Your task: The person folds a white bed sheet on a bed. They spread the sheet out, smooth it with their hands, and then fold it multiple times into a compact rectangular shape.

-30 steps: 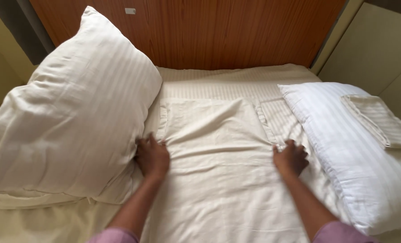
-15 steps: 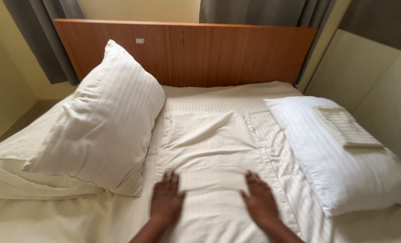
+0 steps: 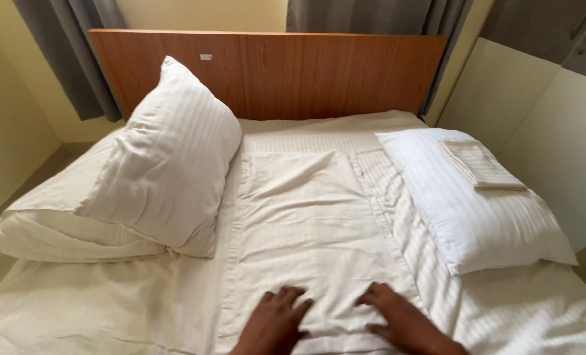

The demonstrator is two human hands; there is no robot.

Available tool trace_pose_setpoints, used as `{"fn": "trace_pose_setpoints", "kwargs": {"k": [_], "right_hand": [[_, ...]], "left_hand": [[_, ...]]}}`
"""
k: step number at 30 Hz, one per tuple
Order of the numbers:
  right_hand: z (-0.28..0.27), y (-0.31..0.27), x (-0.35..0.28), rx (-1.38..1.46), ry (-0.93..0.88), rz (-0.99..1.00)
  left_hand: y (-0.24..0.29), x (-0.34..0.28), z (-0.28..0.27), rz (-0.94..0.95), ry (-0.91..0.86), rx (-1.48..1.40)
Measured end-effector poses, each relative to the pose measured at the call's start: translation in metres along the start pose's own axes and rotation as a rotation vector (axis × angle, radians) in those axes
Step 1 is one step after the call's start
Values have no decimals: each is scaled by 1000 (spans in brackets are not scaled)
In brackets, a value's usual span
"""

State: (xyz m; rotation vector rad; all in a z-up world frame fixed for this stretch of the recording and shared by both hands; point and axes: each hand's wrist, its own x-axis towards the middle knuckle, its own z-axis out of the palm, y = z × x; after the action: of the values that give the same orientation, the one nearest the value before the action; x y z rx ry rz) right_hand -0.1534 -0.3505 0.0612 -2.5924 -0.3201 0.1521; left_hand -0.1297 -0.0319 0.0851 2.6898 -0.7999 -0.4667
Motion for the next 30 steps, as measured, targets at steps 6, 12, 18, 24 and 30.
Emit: {"fn": "trace_pose_setpoints", "kwargs": {"k": [6, 12, 18, 24, 30], "right_hand": [[30, -59, 0, -206, -145, -272], [39, -33, 12, -338, -293, -120], [18, -23, 11, -341, -475, 69], [19, -53, 28, -175, -264, 187], [40, -32, 37, -277, -223, 39]], "left_hand": [[-23, 26, 66, 419, 245, 21], [-59, 23, 56, -57, -13, 10], [-74, 14, 40, -627, -358, 204], [-34, 46, 45, -69, 303, -52], [-51, 61, 101, 239, 119, -50]]}}
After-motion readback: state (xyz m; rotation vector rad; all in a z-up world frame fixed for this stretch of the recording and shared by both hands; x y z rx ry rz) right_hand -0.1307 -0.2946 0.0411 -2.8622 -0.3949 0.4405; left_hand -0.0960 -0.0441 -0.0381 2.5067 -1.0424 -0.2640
